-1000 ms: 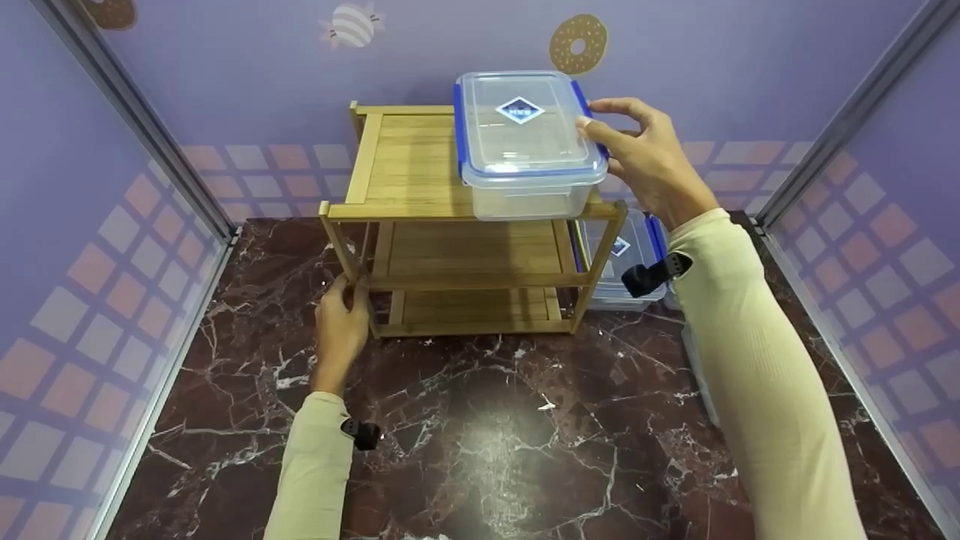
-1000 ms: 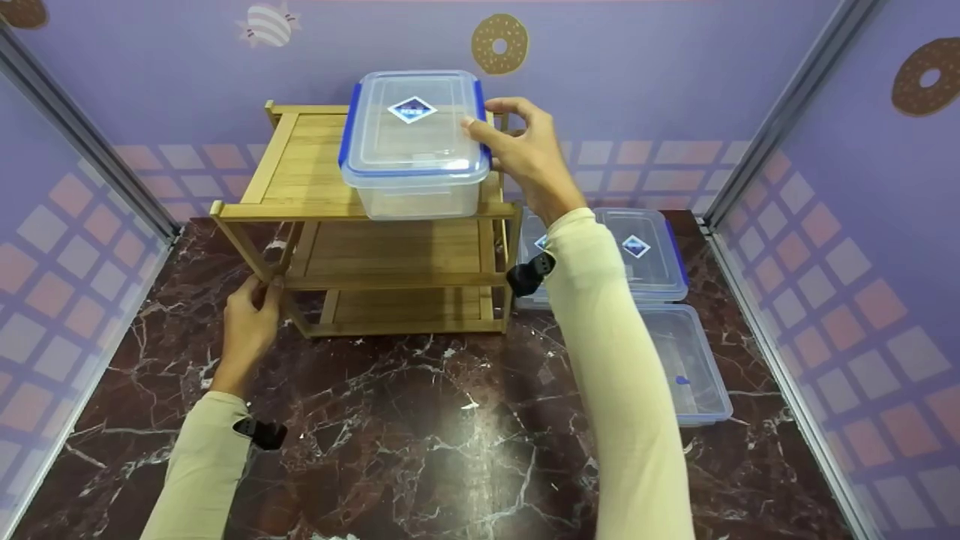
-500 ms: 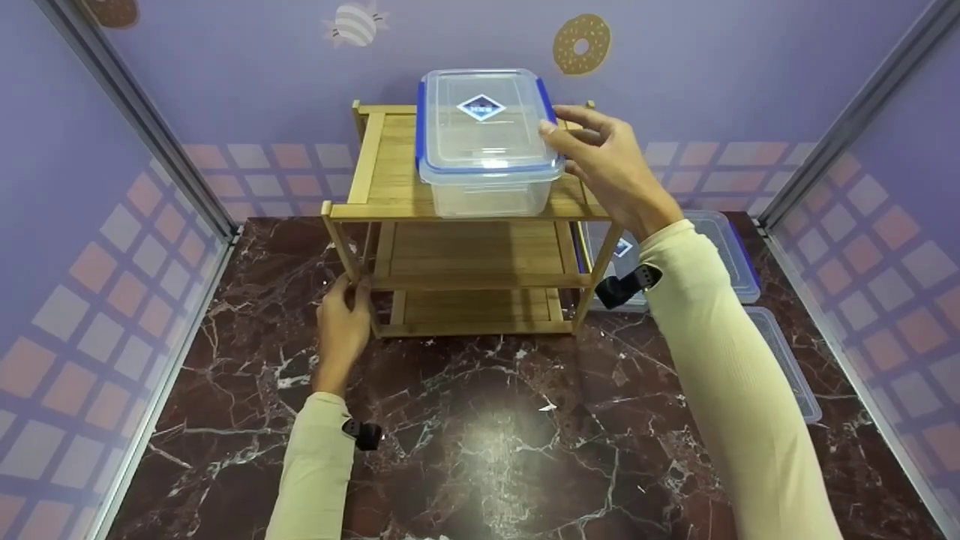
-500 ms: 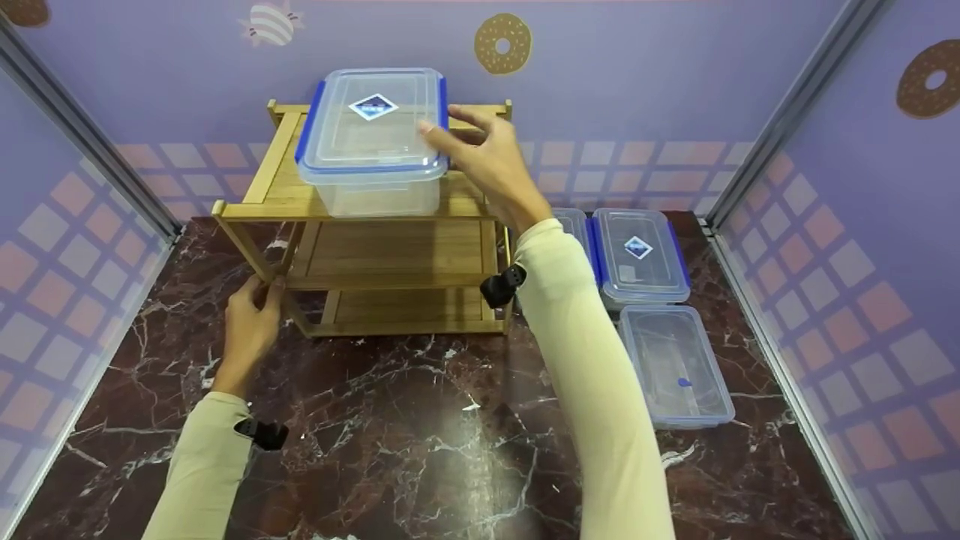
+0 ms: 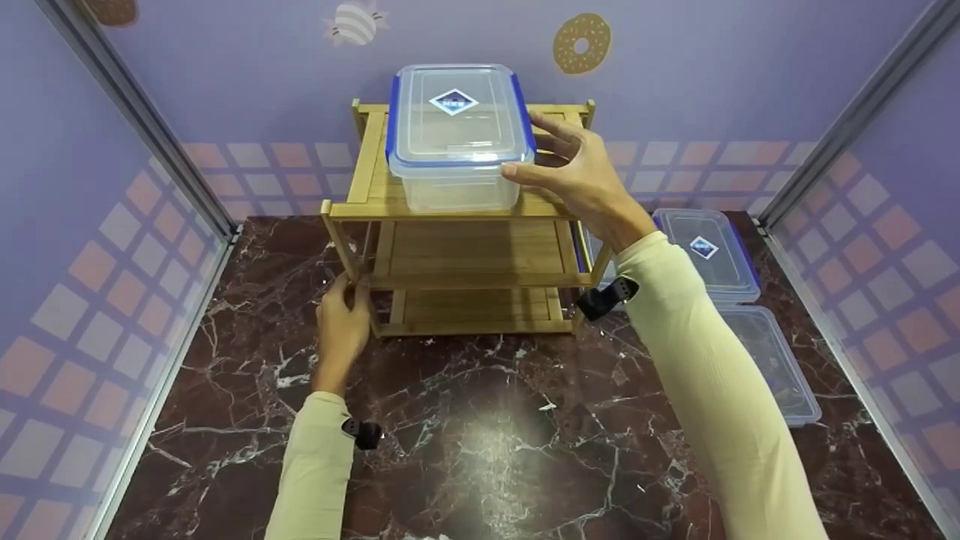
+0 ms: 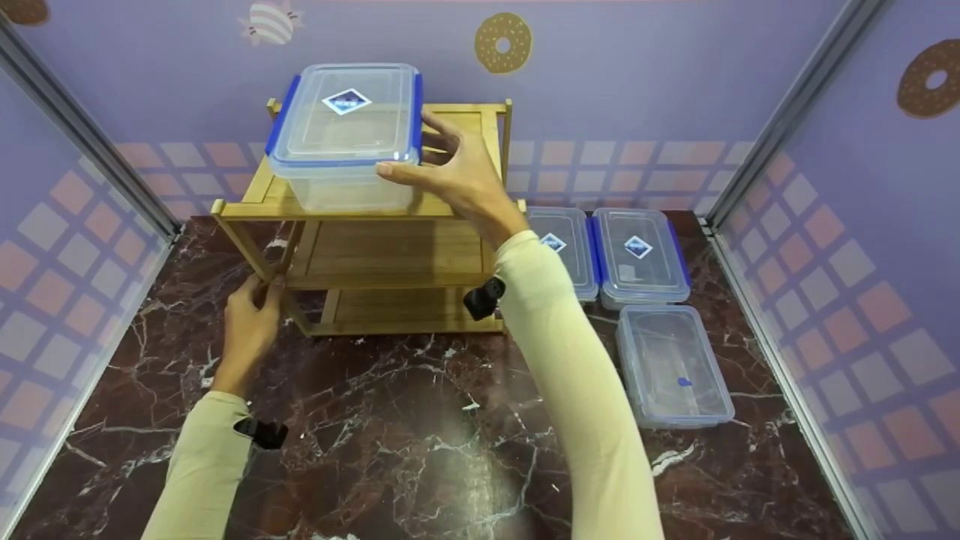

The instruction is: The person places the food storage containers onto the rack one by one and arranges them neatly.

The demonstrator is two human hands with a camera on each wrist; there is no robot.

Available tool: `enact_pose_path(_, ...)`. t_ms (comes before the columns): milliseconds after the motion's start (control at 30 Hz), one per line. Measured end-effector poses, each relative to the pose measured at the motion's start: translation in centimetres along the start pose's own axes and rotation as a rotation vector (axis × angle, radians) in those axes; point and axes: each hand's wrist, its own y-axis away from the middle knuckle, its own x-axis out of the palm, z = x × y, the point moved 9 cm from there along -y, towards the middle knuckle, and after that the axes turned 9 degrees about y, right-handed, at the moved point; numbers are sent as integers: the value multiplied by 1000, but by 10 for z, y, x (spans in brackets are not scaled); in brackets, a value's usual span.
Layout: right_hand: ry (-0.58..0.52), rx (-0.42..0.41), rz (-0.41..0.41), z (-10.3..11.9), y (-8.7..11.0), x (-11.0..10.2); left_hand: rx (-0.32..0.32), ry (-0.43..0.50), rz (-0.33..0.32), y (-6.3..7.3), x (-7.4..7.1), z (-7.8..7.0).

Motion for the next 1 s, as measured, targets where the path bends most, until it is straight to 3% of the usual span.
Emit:
enact_pose_path(200, 2, 13, -80, -2, 1, 10, 8, -3, 3, 0, 0, 0)
enact_pose_path(400, 29, -27, -129, -1, -1, 20, 7, -2, 11, 1, 1, -1)
enact_pose_path(733, 38, -46, -122, -3, -4, 37, 11, -8, 3, 1, -1, -1)
enact_pose_path(1000, 89, -62, -124, -1, -1, 36, 15, -3, 2, 1, -2, -1)
